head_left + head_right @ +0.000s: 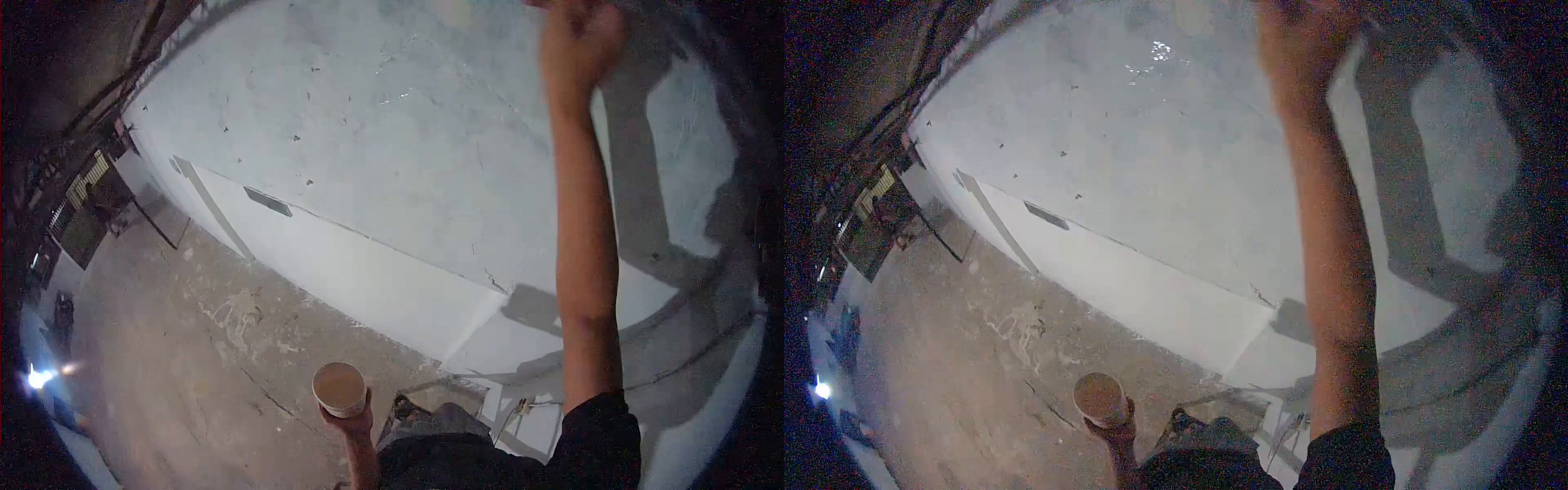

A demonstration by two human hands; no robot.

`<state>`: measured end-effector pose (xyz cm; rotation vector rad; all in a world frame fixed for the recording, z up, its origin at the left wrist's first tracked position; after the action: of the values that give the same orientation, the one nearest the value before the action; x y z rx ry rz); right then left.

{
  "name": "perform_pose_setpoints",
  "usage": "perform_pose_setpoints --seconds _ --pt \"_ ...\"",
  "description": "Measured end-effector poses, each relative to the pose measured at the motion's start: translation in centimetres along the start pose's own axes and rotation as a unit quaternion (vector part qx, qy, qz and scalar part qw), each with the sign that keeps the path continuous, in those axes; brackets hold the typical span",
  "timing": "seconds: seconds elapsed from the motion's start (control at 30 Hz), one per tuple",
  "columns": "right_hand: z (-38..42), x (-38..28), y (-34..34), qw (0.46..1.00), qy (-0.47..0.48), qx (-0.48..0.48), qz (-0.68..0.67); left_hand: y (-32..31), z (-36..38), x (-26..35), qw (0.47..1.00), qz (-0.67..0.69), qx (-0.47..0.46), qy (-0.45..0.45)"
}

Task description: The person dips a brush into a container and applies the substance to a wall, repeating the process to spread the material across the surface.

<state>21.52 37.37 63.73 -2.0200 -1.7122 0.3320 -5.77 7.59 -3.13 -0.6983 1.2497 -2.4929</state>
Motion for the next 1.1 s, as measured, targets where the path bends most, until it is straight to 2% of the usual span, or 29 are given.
perform_pose_setpoints --seconds 0.07,0.1,0.13,0.2,0.3,0.33,0.37,0.4,0.43,0.53,0.57,0.6,0.63,0.67,0.7,0.73,0.8,0.87,0.93,0.97,1.0,1.03,1.07,1.1 --pt "1.3 0.7 -3.4 0.997 -0.072 -0.04 0.006 -0.5 0.2 0.2 1.0 -0.019 0.003 -0.007" --pt "1.3 0.4 -5.0 0.991 0.001 -0.115 0.074 -0.3 0.3 0.1 0.999 -0.019 0.036 -0.011" --pt "2.0 1.6 -6.5 0.99 0.065 -0.112 0.054 -0.2 0.4 -0.1 0.997 -0.018 0.069 -0.015" --pt "2.8 2.7 -7.5 0.988 0.032 -0.084 0.125 0.4 -0.2 -0.3 0.995 -0.063 0.06 -0.041" --pt "2.3 4.1 -5.0 0.982 0.005 -0.092 0.166 2.0 -0.7 0.0 0.983 -0.148 0.044 -0.101" --pt "1.9 4.9 -3.5 0.977 0.038 -0.084 0.191 2.3 -1.0 -0.1 0.972 -0.192 0.034 -0.134" --pt "1.4 4.0 -2.1 0.993 0.021 -0.035 0.109 2.6 -1.2 -0.2 0.973 -0.184 0.04 -0.137" --pt "0.9 3.3 -0.6 0.994 0.029 -0.012 0.108 3.0 -1.2 -0.2 0.982 -0.152 0.036 -0.109" --pt "0.0 0.5 0.5 0.983 0.023 -0.038 0.177 3.2 -1.4 0.0 0.989 -0.12 0.029 -0.082" --pt "0.3 -2.6 0.0 0.985 0.011 -0.051 0.163 2.8 -2.1 -0.8 0.999 -0.033 -0.004 0.011" --pt "2.0 -1.1 -0.9 0.995 -0.025 0.0 0.096 2.7 -1.9 -2.1 0.999 -0.04 -0.004 0.014" --pt "2.3 -0.4 -2.1 0.996 0.0 -0.081 0.047 1.7 -0.9 -1.8 0.932 -0.24 -0.021 -0.27" --pt "2.9 -0.3 -3.6 0.993 -0.015 -0.092 0.075 0.0 0.8 -1.4 0.749 -0.406 -0.044 -0.522" --pt "3.6 0.5 -4.7 0.983 0.138 -0.061 0.107 -0.4 1.1 -0.7 0.745 -0.413 -0.052 -0.521" --pt "3.8 0.1 -5.6 0.973 0.109 -0.117 0.165 0.7 -0.1 -0.4 0.915 -0.258 0.003 -0.31" --pt "3.9 1.1 -6.0 0.977 0.078 -0.102 0.173 1.4 -0.6 -1.6 0.993 -0.077 0.059 -0.066" --pt "3.6 3.2 -5.5 0.985 0.049 -0.1 0.13 0.8 0.6 -1.8 0.991 -0.107 0.047 -0.071" --pt "2.7 4.0 -2.6 0.961 0.158 -0.098 0.207 1.4 0.6 -1.4 0.988 -0.126 0.045 -0.084" --pt "1.4 0.7 0.1 0.972 0.05 -0.07 0.217 2.0 -0.1 -2.1 0.981 -0.183 0.033 -0.055" --pt "1.5 -0.7 -0.1 0.974 0.049 -0.075 0.21 1.3 0.5 -2.2 0.982 -0.177 0.038 -0.057" --pt "1.3 -1.9 0.4 0.981 0.042 -0.05 0.183 -1.3 2.0 -1.5 0.927 -0.331 0.015 -0.176" --pt "0.8 -2.5 1.1 0.986 0.038 -0.022 0.16 -3.4 3.1 -1.2 0.833 -0.474 -0.015 -0.287" --pt "1.3 -1.4 0.3 0.993 0.036 -0.033 0.106 -2.7 2.5 -2.0 0.834 -0.473 -0.024 -0.284" --pt "2.0 -1.1 -1.2 0.997 0.035 -0.044 0.054 -1.9 2.4 -2.0 0.784 -0.464 -0.041 -0.41"
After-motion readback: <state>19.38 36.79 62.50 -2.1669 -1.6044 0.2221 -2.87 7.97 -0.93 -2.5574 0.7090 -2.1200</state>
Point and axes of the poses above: each hand's wrist, its own z-axis away from the middle knuckle, its own y-axis out of the back of the hand, x = y × z, the point moved 5 cm from there along -z, towards the middle knuckle, and after that the axes turned 11 degrees about x, right-handed, at the moved point
